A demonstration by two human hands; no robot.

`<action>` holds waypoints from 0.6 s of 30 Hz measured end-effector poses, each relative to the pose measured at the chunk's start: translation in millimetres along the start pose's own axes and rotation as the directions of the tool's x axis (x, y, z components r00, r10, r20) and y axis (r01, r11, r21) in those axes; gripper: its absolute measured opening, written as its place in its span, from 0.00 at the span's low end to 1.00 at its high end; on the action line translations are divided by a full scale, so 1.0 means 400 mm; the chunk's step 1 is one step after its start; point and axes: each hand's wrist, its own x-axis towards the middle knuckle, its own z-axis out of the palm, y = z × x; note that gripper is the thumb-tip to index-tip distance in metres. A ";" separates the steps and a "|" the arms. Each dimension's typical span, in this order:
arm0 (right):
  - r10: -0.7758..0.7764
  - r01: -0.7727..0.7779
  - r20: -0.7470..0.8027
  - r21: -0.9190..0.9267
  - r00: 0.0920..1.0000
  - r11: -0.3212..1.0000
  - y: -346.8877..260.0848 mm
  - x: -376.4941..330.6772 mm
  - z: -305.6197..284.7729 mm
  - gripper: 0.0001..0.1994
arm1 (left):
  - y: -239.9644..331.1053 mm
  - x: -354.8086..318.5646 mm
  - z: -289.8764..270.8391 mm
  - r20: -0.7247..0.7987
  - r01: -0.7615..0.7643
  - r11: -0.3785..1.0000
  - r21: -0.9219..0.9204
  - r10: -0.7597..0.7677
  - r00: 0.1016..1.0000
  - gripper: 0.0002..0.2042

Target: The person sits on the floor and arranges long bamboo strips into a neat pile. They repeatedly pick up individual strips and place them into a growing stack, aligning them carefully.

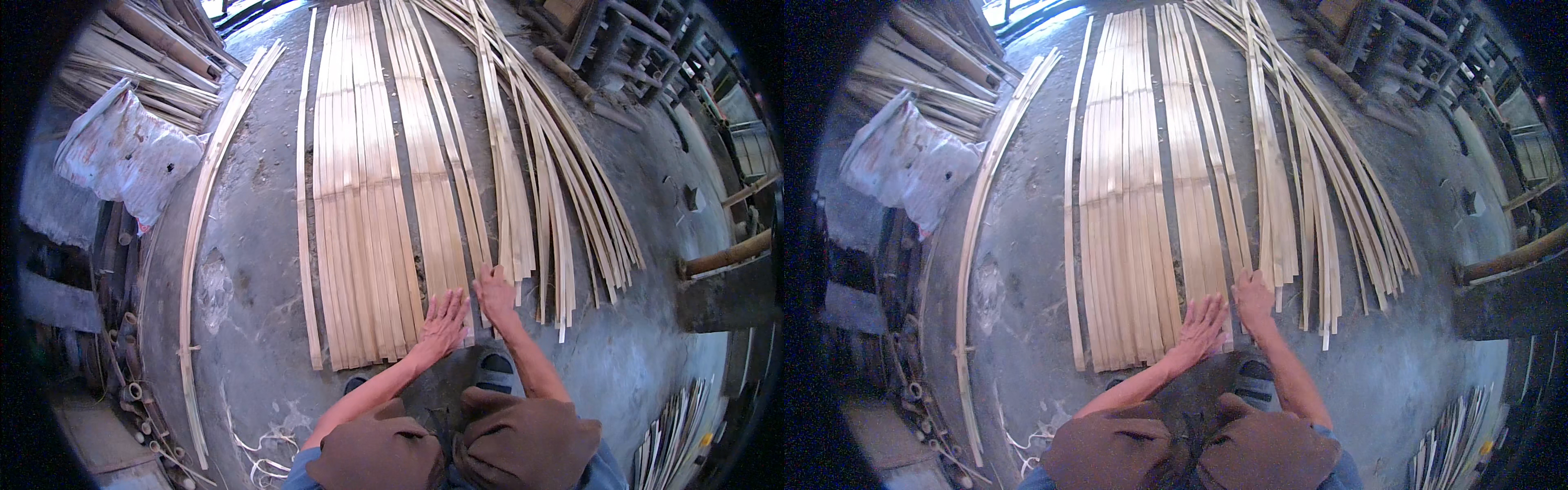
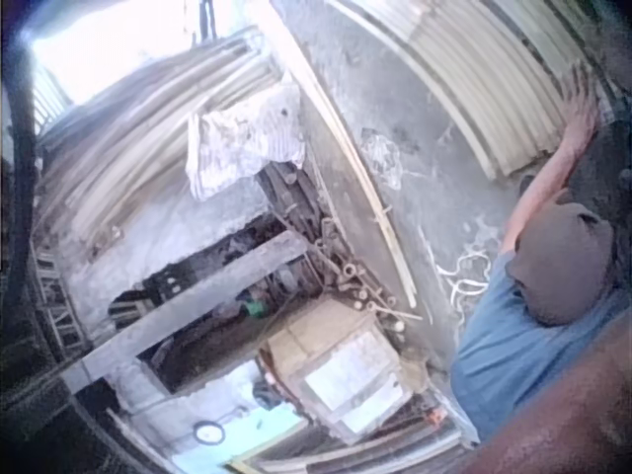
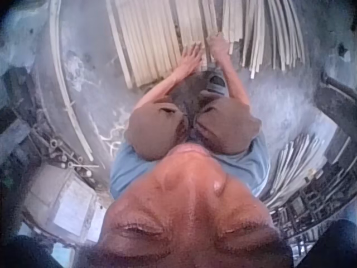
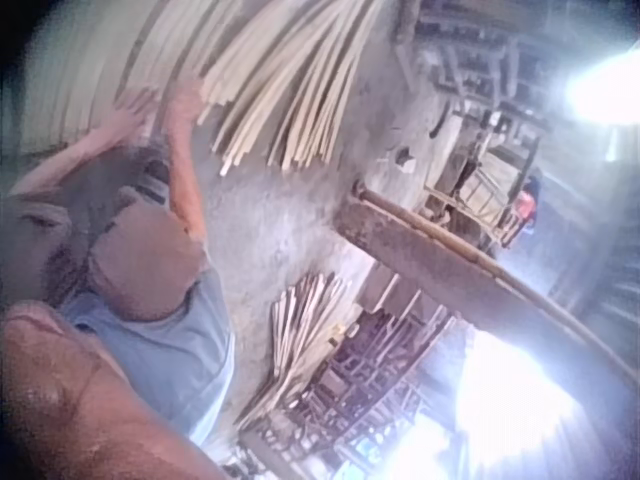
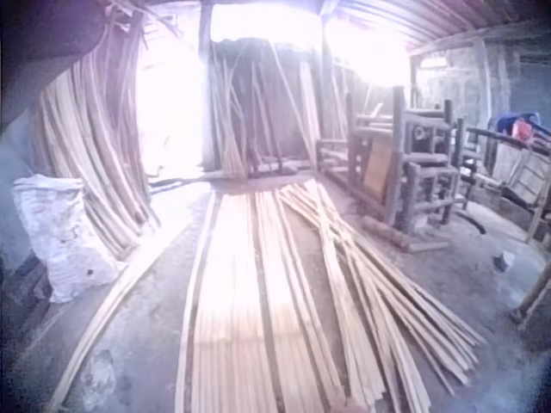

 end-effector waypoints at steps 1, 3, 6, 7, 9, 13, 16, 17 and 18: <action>0.000 0.000 -0.010 -0.036 1.000 0.999 -0.008 -0.013 0.002 0.23 | 0.003 0.004 -0.006 0.014 0.003 1.000 -0.011 -0.002 1.000 0.38; -0.018 0.015 -0.052 -0.062 0.998 0.998 0.008 -0.021 0.030 0.25 | 0.008 0.015 -0.009 0.024 0.002 1.000 -0.015 -0.002 1.000 0.38; 0.019 -0.020 -0.019 -0.059 1.000 0.998 0.011 -0.021 0.059 0.26 | 0.011 0.016 -0.005 0.021 0.003 1.000 0.006 -0.003 1.000 0.38; 0.015 -0.016 -0.021 -0.048 1.000 0.999 0.002 -0.023 0.057 0.25 | 0.006 0.015 -0.010 0.024 0.006 1.000 0.013 -0.007 1.000 0.38; 0.006 -0.007 -0.026 -0.024 1.000 1.000 -0.013 -0.032 0.050 0.25 | 0.001 0.009 -0.018 0.041 0.015 1.000 0.009 -0.015 0.999 0.38; -0.049 0.026 -0.163 -0.142 0.985 0.990 0.035 -0.024 0.117 0.25 | 0.012 0.019 -0.029 0.064 0.007 1.000 0.021 -0.008 0.998 0.38; -0.049 0.038 -0.085 -0.124 0.995 0.992 0.030 -0.014 0.109 0.28 | 0.009 0.013 -0.028 0.055 0.008 1.000 0.022 -0.010 0.998 0.38; -0.017 0.007 -0.085 -0.124 0.996 0.992 0.031 -0.008 0.108 0.29 | 0.011 0.015 -0.028 0.044 0.005 1.000 0.013 -0.006 0.999 0.38; 0.014 -0.025 -0.086 -0.124 0.996 0.992 0.034 -0.004 0.104 0.31 | 0.017 0.020 -0.026 0.014 -0.009 1.000 0.001 0.009 1.000 0.38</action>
